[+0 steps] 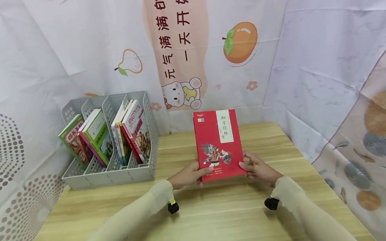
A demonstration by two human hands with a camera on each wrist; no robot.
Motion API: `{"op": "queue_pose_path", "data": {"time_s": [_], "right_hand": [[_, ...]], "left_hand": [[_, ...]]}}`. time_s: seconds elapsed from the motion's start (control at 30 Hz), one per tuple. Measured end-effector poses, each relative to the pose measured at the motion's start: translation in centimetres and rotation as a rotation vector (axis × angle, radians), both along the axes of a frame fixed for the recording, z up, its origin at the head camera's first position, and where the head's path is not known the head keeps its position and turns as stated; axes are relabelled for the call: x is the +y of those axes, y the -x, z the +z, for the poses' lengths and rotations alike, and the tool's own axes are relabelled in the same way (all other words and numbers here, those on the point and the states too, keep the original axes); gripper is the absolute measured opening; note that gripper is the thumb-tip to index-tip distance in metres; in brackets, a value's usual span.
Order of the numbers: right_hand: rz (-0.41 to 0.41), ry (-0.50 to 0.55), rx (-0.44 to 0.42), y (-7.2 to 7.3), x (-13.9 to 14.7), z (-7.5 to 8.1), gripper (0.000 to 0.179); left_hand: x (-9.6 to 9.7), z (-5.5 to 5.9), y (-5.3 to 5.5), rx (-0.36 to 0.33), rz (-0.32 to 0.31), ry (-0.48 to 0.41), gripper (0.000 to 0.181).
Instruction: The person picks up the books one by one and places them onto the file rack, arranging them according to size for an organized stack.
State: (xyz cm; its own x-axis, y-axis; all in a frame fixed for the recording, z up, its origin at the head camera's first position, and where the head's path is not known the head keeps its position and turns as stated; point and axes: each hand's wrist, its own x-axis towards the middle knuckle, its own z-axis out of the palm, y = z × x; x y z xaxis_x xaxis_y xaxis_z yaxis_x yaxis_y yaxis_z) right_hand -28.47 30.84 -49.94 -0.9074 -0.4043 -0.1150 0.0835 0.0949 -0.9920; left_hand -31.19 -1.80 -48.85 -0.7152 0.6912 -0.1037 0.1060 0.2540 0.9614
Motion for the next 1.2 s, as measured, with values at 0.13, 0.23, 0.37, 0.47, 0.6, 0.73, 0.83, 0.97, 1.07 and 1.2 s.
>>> {"op": "queue_pose_path", "data": {"time_s": [0.13,0.23,0.37,0.47,0.6,0.73,0.83,0.97,1.07,1.2], "right_hand": [[0.029,-0.015,0.01,0.0,-0.1,-0.8,0.026],[-0.002,-0.015,-0.007,0.0,0.2,-1.2,0.035],[-0.047,-0.024,-0.023,0.1,0.5,-1.3,0.047],[-0.049,-0.053,-0.028,0.1,0.6,-1.1,0.052],[-0.044,-0.088,-0.036,0.1,0.2,-1.0,0.053],[-0.036,-0.122,-0.025,0.1,-0.3,-1.2,0.052],[-0.024,-0.144,-0.019,0.3,-0.7,-1.1,0.051],[-0.002,-0.166,0.001,0.5,-1.2,-1.0,0.05],[0.013,-0.182,0.021,0.7,-1.8,-0.8,0.052],[0.033,-0.212,0.022,1.0,-2.7,-0.3,0.054]], "left_hand": [[-0.4,-0.1,-0.5,0.072,0.032,0.037,0.036],[-0.7,-0.1,-0.6,0.15,0.047,0.056,0.036],[-1.2,-0.3,-0.5,0.293,0.076,0.097,0.038],[-1.8,-0.5,-0.5,0.366,0.098,0.133,0.038],[-2.5,-0.7,-0.5,0.441,0.112,0.152,0.039],[-3.0,-0.8,-0.6,0.481,0.157,0.169,0.042],[-3.5,-0.7,-0.7,0.485,0.202,0.176,0.043],[-4.3,-0.4,-0.8,0.545,0.241,0.178,0.043],[-5.0,0.0,-0.6,0.607,0.265,0.179,0.042],[-5.9,0.5,-0.4,0.653,0.301,0.165,0.041]]}}
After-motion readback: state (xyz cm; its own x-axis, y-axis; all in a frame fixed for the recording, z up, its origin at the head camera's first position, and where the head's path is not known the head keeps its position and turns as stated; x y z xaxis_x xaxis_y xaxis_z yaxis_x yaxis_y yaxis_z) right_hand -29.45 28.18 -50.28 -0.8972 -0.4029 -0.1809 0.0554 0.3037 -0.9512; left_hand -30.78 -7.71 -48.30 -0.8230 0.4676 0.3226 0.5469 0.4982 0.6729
